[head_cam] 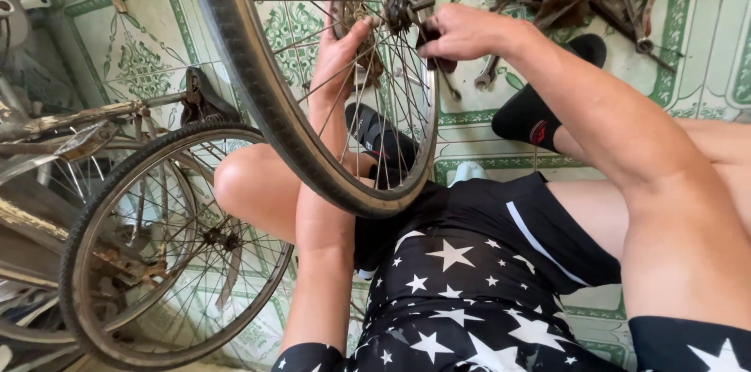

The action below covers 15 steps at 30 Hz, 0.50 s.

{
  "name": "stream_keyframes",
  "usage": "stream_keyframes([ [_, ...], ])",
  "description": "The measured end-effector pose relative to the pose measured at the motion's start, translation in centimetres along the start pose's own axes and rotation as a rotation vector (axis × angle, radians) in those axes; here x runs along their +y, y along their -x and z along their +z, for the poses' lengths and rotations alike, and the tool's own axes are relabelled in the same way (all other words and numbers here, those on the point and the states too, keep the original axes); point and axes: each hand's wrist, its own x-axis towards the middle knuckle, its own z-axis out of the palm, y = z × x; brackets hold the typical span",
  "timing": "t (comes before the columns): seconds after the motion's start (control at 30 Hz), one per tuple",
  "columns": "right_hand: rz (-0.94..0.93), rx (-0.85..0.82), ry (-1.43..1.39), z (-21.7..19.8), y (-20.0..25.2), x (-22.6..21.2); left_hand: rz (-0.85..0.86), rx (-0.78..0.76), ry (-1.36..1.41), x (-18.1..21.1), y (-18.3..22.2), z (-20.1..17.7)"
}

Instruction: The person works on the hub and axle assembly of a bicycle wheel while sitting on a tiled floor. They use a tool to manipulate small metal components near the center of the wheel spokes.

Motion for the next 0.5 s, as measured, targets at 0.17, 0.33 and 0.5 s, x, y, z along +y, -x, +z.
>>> stream_keyframes([
  [0.17,0.163,-0.007,-0.087,0.3,0.6,-1.6,0.051,0.0,0.048,-1.2,-0.1,0.3],
  [0.33,0.24,-0.03,-0.739,0.6,1.6,-2.8,0.068,-0.017,0.014,-0.1,0.1,0.7],
  [0.5,0.184,-0.015,-0.863,1.7,1.3,-2.4,0.098,-0.009,0.077,-0.5,0.6,1.0],
])
